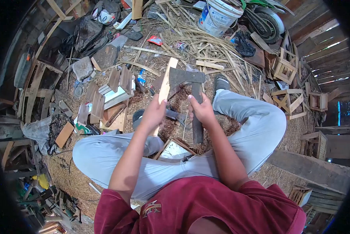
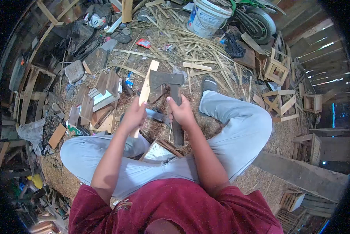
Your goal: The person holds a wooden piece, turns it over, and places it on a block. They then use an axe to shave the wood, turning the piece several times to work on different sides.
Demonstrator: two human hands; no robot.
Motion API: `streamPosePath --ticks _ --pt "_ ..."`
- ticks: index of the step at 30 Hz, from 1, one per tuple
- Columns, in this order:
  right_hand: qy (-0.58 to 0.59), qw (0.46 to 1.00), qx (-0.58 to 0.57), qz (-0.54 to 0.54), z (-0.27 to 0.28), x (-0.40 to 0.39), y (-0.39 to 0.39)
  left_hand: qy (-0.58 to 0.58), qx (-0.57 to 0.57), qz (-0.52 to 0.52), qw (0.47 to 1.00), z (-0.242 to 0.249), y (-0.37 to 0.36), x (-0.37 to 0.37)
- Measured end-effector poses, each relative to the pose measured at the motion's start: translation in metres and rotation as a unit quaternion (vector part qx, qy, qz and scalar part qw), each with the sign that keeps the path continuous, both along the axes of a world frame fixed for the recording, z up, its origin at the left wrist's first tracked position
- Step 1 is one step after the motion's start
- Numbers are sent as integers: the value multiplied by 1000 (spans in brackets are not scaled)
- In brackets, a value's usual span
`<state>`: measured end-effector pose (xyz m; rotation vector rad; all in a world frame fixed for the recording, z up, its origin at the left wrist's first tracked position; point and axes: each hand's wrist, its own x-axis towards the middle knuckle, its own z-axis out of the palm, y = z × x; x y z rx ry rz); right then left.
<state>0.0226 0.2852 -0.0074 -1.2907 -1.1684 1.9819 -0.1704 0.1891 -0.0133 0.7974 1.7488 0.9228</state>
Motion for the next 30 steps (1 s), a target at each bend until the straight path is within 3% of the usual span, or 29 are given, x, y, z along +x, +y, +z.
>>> streamPosePath --ticks 1,3,4,7,8,9,12,13,15,16,19,25,30 --pt "36 997 -60 -8 5 3 4 -100 -28 5 995 13 0 -3" --pt "86 986 -142 -3 5 9 12 -122 6 2 992 18 2 -2" --pt "56 995 -78 5 1 8 10 -133 22 0 991 20 1 -2" --pt "-19 994 102 31 -14 4 -2 234 60 -38 970 -28 1 2" --pt "-52 965 254 31 -23 3 -3 350 72 -47 933 -37 1 5" --pt "-83 912 402 29 -32 2 -2 297 8 -53 953 -19 2 9" --pt "-77 899 430 39 -53 2 1 277 30 -78 957 -26 -7 -4" --pt "-62 940 331 45 -44 2 0 298 72 -93 947 -33 -7 -10" --pt "-21 984 174 36 -25 2 -4 39 19 -32 999 -24 -3 -8" --pt "4 992 120 22 -16 1 -3 -92 -9 1 996 -14 0 -4" --pt "45 997 58 -1 -11 1 3 -225 48 35 973 -26 8 8" --pt "42 998 39 -28 0 1 7 -315 28 39 948 -20 12 10" --pt "39 998 44 -21 -1 4 8 -255 28 52 965 -21 14 15"
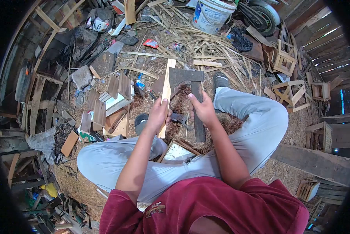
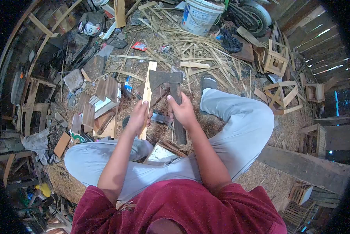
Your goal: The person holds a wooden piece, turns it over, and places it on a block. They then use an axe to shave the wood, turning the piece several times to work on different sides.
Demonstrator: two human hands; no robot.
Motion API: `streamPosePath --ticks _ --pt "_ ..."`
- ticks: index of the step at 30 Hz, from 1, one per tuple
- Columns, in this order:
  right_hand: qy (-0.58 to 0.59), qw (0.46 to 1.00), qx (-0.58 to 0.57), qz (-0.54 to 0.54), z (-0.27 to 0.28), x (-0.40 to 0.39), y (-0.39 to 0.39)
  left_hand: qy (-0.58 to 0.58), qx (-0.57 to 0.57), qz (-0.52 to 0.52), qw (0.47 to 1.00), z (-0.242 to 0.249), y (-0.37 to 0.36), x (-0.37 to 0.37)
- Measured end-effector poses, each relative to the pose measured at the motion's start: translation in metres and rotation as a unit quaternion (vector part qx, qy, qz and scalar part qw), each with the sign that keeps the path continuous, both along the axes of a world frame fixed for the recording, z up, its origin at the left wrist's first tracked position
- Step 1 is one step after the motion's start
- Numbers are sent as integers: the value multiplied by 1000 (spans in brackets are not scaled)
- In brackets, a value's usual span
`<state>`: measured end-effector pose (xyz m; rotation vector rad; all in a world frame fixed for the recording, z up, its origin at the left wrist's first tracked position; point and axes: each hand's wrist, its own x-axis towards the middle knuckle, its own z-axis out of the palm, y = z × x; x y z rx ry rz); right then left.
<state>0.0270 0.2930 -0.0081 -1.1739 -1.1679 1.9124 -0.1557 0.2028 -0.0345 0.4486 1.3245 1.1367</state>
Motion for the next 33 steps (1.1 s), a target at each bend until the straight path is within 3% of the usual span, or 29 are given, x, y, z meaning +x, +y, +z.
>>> streamPosePath --ticks 7,11,18,23,25,27,29,31,33 --pt "19 999 -46 18 -2 4 3 -2 -10 17 1000 5 0 -3" --pt "36 993 -108 29 -2 11 8 73 -21 -41 996 14 0 -14" --pt "-44 997 26 58 -6 3 -11 391 -25 -72 917 -5 -10 -13" --pt "-77 994 70 44 -7 -2 -20 475 -16 -56 878 -3 -15 -8" --pt "-123 974 185 52 -18 -3 -20 508 -2 -53 860 -7 -15 -9" --pt "-131 964 224 55 -21 -5 -19 384 -41 -45 921 -9 -15 -11" --pt "-94 979 176 39 -16 -8 -18 222 -58 -17 973 -8 -13 -9" --pt "-38 994 105 1 -4 -9 -12 28 -50 31 998 3 -7 -7" --pt "0 998 44 -53 9 -5 -6 -17 -27 29 999 8 -6 -11"
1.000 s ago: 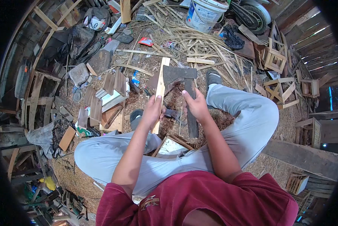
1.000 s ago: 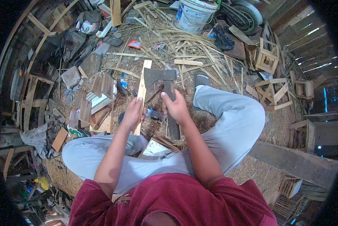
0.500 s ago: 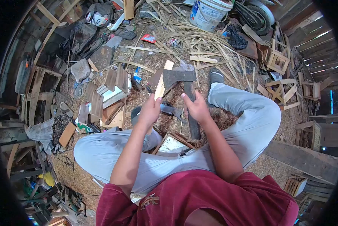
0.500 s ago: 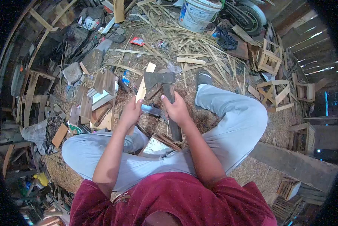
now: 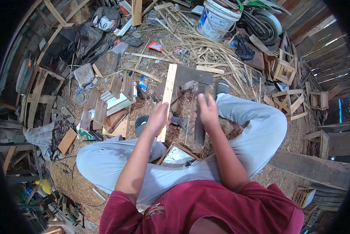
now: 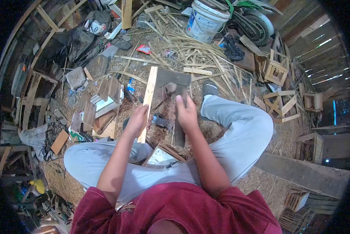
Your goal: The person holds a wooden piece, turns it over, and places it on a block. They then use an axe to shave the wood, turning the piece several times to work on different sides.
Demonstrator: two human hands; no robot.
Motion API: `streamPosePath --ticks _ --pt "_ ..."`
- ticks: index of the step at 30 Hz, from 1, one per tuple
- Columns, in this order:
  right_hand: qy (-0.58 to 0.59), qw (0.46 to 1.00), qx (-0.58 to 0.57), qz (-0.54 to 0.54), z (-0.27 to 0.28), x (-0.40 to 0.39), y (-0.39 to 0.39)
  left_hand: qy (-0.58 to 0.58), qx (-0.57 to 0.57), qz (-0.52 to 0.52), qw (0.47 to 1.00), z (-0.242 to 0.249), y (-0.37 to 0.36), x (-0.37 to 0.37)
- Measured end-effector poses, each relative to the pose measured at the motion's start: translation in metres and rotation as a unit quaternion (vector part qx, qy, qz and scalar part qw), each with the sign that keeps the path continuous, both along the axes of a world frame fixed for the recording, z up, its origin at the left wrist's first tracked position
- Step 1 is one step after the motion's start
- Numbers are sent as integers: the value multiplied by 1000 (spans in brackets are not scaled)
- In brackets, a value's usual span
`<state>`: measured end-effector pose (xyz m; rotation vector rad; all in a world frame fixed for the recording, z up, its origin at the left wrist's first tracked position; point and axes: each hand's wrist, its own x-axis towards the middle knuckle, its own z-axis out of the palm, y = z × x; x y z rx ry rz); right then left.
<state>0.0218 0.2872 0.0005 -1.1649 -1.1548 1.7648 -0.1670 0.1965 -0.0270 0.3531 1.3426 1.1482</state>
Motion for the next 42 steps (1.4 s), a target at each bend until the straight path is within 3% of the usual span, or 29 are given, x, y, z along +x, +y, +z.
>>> streamPosePath --ticks 3,7,11,12,15,16,19,25,31,34,42 --pt "94 994 -8 -47 16 11 9 -37 -5 11 999 5 -1 -2" --pt "64 996 39 -49 7 17 14 -63 -6 19 998 3 1 -4" --pt "-40 994 103 -9 -23 18 12 -50 6 11 999 13 6 1" --pt "-43 996 76 -6 -15 19 8 -48 6 11 999 16 6 1" --pt "-153 934 319 -41 -27 11 6 -5 30 -15 999 17 5 1" --pt "-141 943 300 -16 -29 13 9 8 35 -20 999 18 4 2" --pt "-245 893 377 -14 -25 16 9 34 49 -40 997 23 2 4" --pt "-219 942 252 -23 -12 12 4 78 59 -90 991 41 -3 15" --pt "-261 917 299 -32 -24 13 7 141 51 -113 982 49 -4 22" --pt "-280 878 385 -46 -21 12 7 153 49 -114 980 52 -5 26" --pt "-300 873 381 -58 -25 12 9 130 38 -109 985 43 -6 32"
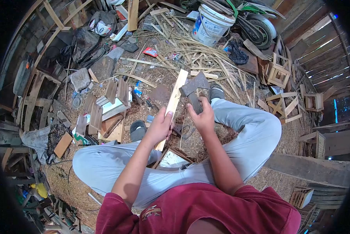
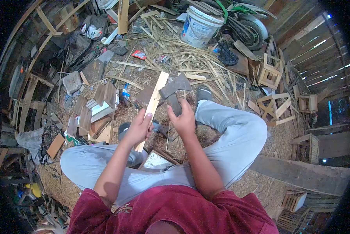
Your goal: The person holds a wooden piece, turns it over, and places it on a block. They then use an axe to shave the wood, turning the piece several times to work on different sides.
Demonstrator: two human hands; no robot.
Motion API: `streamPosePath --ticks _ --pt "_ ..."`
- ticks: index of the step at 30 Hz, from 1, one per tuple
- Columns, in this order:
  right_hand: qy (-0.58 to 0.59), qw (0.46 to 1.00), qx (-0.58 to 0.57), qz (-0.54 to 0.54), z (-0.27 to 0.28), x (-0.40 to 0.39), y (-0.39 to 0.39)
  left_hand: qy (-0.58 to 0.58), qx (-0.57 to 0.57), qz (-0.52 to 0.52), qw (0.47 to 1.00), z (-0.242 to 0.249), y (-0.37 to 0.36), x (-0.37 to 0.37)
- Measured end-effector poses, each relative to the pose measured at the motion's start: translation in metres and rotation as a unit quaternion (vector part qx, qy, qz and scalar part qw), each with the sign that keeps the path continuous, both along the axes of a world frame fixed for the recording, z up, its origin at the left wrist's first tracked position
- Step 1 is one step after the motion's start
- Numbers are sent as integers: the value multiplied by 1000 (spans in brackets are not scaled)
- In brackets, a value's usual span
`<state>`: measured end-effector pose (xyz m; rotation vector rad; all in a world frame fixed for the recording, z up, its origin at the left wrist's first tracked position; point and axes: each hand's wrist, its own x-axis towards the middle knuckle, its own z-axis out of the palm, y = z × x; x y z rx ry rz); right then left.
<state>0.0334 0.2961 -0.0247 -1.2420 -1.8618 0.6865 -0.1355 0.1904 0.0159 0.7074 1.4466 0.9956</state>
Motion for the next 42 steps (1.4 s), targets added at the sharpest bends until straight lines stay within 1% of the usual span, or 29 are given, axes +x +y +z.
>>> streamPosePath --ticks 1,4,10,12,13,16,17,19,22,24,28,33,37,40,42 --pt "-5 1000 4 -3 0 0 0 -6 5 2 1000 -1 0 1" --pt "8 999 -41 7 4 0 -2 -27 12 13 999 -6 1 3" --pt "25 995 -93 8 8 -2 -4 -67 5 32 997 -11 1 7" --pt "4 997 -77 17 11 -2 -6 -96 3 45 994 -13 -1 6" --pt "-6 997 -69 23 11 -2 -6 -92 3 42 995 -13 -1 6" --pt "52 997 -54 15 -1 -6 -2 -77 4 41 996 -9 -1 6" --pt "46 996 -74 6 -3 -4 -2 -72 5 41 997 -6 -1 7" --pt "32 993 -114 -14 18 -5 -6 -60 8 35 998 -5 -1 9" --pt "33 991 -131 -4 16 -4 -4 -42 14 23 999 -6 0 11" --pt "32 993 -113 -3 11 -5 -3 -33 20 20 999 -10 0 11" --pt "45 995 -87 3 8 -5 -3 -75 19 32 996 -14 0 10" --pt "16 998 -60 3 3 -5 0 -81 22 40 996 -17 0 10" --pt "-26 999 -12 24 3 -9 -9 -74 -14 44 996 -20 1 14" --pt "-22 998 -65 13 6 -9 -7 -97 -24 56 993 -20 0 15" --pt "-18 998 -68 7 -1 -7 -2 -107 -16 50 993 -18 3 11"
